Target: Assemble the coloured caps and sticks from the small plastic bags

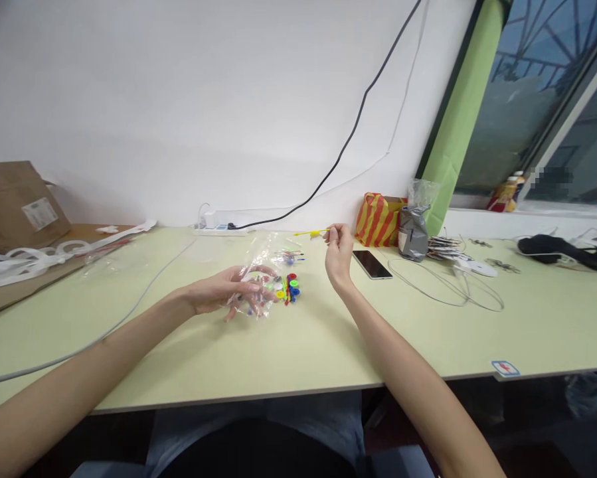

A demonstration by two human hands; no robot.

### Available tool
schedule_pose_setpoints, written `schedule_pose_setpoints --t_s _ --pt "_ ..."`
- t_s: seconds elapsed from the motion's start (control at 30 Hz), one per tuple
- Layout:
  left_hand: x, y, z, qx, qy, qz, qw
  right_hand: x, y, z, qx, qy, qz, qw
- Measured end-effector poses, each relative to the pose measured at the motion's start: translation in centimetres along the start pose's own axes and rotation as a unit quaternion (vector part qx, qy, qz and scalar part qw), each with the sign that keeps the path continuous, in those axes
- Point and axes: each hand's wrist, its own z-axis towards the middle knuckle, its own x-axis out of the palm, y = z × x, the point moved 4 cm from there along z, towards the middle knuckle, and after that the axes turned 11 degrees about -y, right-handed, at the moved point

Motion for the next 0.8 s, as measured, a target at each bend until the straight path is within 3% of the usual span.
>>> schedule_pose_setpoints --t_s 0.17,0.27,0.8 --pt "0.7 0.3 -0.3 -0.032 0.066 0.026 0.997 0.5 6.1 -2.1 -0.076 0.076 0.023 0.994" --pt "0.7 0.4 -0.3 -0.025 0.071 0.036 0.997 0.6 8.0 -2.6 -0.13 0.125 -0.011 0.984" --pt "0.0 0.3 -0.3 0.0 0.024 0.051 0.998 0.9 4.7 -1.6 -0.065 0.133 -0.066 0.987"
